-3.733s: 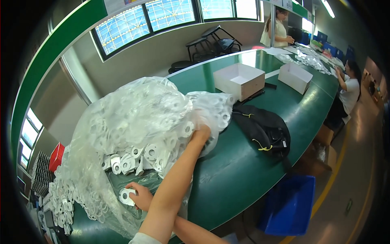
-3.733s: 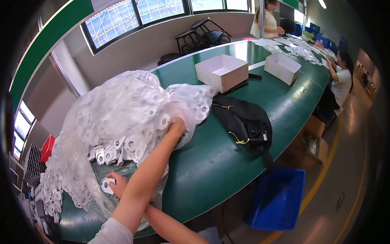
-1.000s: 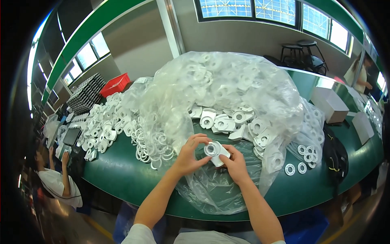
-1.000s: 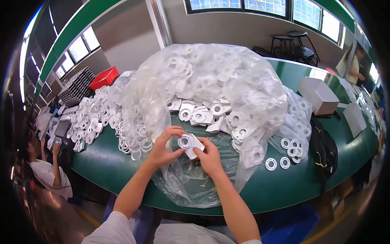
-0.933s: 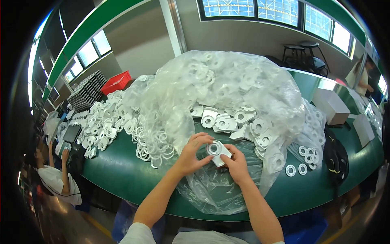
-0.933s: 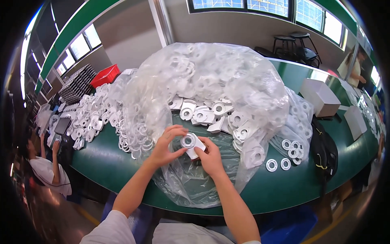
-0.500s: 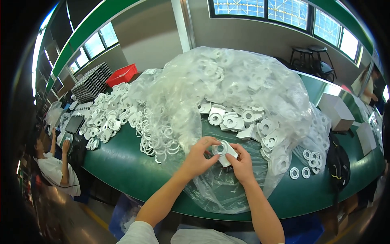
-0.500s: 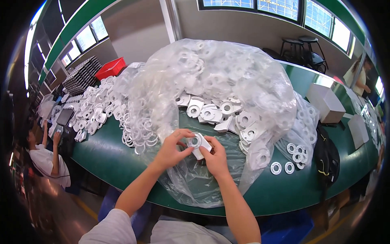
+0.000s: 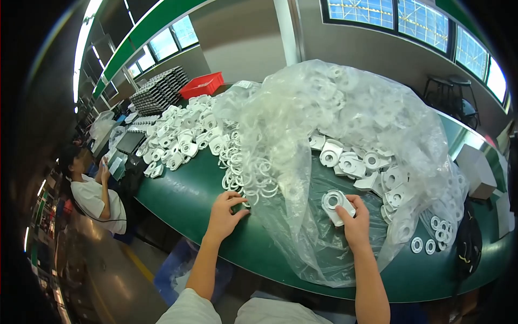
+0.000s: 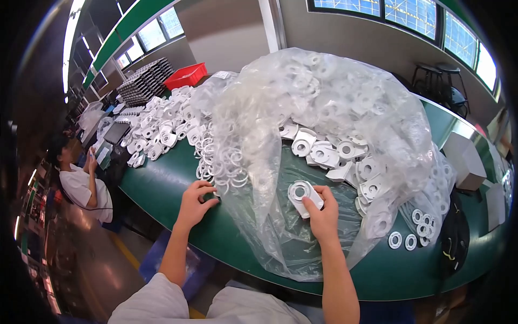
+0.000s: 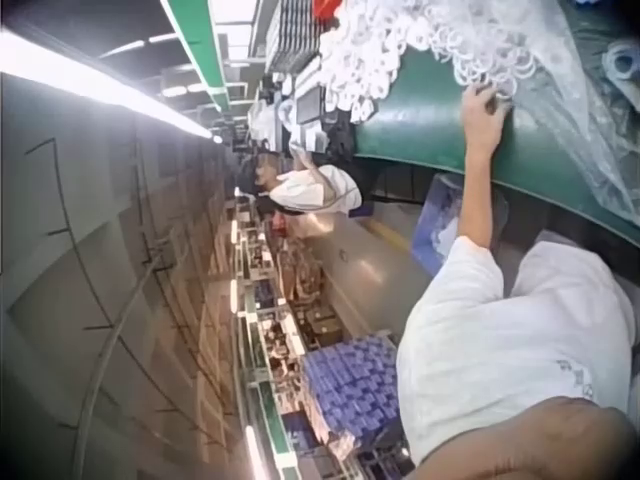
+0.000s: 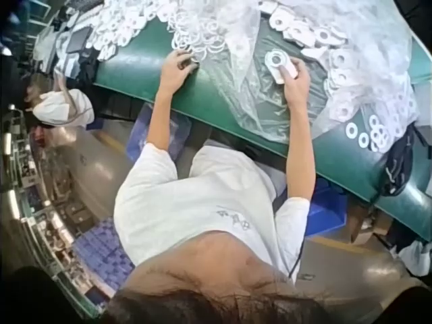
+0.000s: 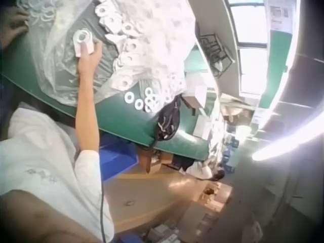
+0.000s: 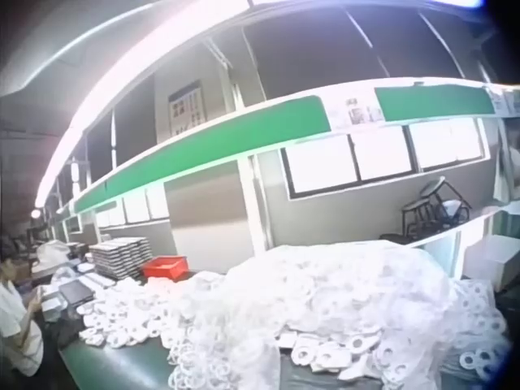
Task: The worker is manually inspecting and assembling small white plastic ring components at a factory workbench.
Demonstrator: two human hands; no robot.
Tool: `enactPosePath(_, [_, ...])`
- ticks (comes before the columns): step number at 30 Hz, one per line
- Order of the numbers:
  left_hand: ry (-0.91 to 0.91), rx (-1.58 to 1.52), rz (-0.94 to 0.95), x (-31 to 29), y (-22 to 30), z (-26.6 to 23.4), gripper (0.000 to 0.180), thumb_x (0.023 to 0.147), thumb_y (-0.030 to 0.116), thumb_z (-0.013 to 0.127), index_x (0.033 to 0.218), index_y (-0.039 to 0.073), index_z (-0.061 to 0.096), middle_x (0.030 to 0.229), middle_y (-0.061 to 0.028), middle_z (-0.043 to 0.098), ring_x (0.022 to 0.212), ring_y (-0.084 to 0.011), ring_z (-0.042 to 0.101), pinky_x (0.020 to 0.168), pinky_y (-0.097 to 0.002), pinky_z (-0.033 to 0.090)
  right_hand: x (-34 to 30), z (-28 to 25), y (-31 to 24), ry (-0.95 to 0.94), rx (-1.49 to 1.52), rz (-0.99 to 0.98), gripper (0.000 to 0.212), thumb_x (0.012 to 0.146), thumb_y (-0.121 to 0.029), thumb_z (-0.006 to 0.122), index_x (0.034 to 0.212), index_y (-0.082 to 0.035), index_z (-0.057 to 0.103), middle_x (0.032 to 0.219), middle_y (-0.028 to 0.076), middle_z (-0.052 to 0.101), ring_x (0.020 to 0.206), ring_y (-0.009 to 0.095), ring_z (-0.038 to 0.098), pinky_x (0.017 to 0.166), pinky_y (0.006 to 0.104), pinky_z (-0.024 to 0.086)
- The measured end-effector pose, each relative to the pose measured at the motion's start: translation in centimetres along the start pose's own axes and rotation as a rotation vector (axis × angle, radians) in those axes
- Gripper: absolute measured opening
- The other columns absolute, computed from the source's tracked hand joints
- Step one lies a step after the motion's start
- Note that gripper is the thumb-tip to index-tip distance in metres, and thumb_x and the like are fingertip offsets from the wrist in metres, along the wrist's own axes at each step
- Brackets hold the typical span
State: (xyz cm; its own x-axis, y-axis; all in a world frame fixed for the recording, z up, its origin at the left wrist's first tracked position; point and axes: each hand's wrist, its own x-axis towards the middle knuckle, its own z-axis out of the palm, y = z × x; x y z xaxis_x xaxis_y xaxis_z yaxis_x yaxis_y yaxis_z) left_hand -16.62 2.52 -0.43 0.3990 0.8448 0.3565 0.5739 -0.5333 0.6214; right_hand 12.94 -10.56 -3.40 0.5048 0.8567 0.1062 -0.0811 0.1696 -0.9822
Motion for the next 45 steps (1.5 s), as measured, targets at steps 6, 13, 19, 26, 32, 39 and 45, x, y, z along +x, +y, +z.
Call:
enactPosePath(6, [0.041, 0.157, 0.392, 0.8, -1.7, -1.0, 0.013, 0.071, 0.005, 0.072, 0.083, 0.004, 0.068, 0.089, -0.0052, 0.061, 0.067, -0.0158, 0.055, 0.059, -0.0282, 0.043, -0.4, -0.3, -0.2, -0.018, 0.019, 0.030, 0.023, 0.083, -0.002, 0.059, 0.104, 0.000, 0.051, 0.089, 0.008, 0.063, 0.065, 0.014, 0.063, 0.053, 0.0226, 0.048])
enactPosePath(13, [-0.146, 0.177, 0.117, 5.2, -1.0, -3.6, 0.011, 0.078, 0.011, 0.065, 0.082, 0.001, 0.067, 0.071, -0.0116, 0.061, 0.065, -0.0272, 0.058, 0.060, -0.0352, 0.044, 0.0, -0.8, 0.3, -0.029, -0.022, -0.002, 0.023, 0.084, -0.004, 0.059, 0.105, 0.000, 0.052, 0.090, 0.008, 0.063, 0.065, 0.014, 0.063, 0.051, 0.0228, 0.047])
enactPosePath(19, [-0.538, 0.744, 0.186, 8.7, -0.6, -1.9, 0.014, 0.072, 0.010, 0.065, 0.082, 0.001, 0.068, 0.081, -0.0181, 0.065, 0.077, -0.0339, 0.063, 0.069, -0.0407, 0.049, 0.0, -0.5, 0.0, -0.050, 0.000, 0.028, 0.024, 0.085, -0.005, 0.058, 0.107, 0.000, 0.051, 0.087, 0.007, 0.063, 0.065, 0.014, 0.063, 0.051, 0.0229, 0.047])
enactPosePath(26, [-0.725, 1.012, 0.222, 10.2, 1.7, -2.2, 0.016, 0.065, 0.003, 0.064, 0.079, -0.004, 0.066, 0.077, -0.0236, 0.063, 0.078, -0.0348, 0.065, 0.062, -0.0424, 0.051, 0.0, -0.7, -0.3, -0.066, 0.028, 0.039, 0.024, 0.085, -0.006, 0.058, 0.108, -0.001, 0.052, 0.087, 0.007, 0.064, 0.064, 0.013, 0.063, 0.050, 0.0230, 0.047])
enactPosePath(32, [-0.618, -0.048, -0.045, 10.5, 8.6, -2.3, 0.010, 0.077, 0.002, 0.063, 0.084, -0.004, 0.067, 0.059, -0.0069, 0.060, 0.054, -0.0109, 0.059, 0.049, -0.0246, 0.046, 0.1, -0.9, -0.6, -0.034, 0.065, 0.146, 0.024, 0.089, -0.011, 0.056, 0.110, -0.001, 0.051, 0.090, 0.009, 0.064, 0.068, 0.015, 0.064, 0.052, 0.0244, 0.048])
enactPosePath(39, [-0.511, -0.924, -0.090, 6.8, 11.7, 9.1, 0.015, 0.087, 0.007, 0.060, 0.096, -0.004, 0.064, 0.076, -0.0059, 0.063, 0.060, -0.0112, 0.061, 0.055, -0.0235, 0.051, -0.1, -0.6, -1.3, -0.065, 0.268, 0.205, 0.029, 0.090, -0.008, 0.049, 0.117, 0.001, 0.045, 0.098, 0.014, 0.063, 0.072, 0.022, 0.066, 0.055, 0.0280, 0.052])
enactPosePath(45, [-0.425, -0.993, -0.130, 5.7, 10.7, 11.9, 0.015, 0.088, 0.007, 0.059, 0.098, -0.004, 0.063, 0.076, -0.0063, 0.064, 0.061, -0.0114, 0.061, 0.056, -0.0233, 0.050, 0.0, -0.8, -1.6, -0.074, 0.225, 0.205, 0.035, 0.083, 0.001, 0.049, 0.118, 0.003, 0.044, 0.098, 0.015, 0.063, 0.076, 0.022, 0.066, 0.059, 0.0285, 0.053])
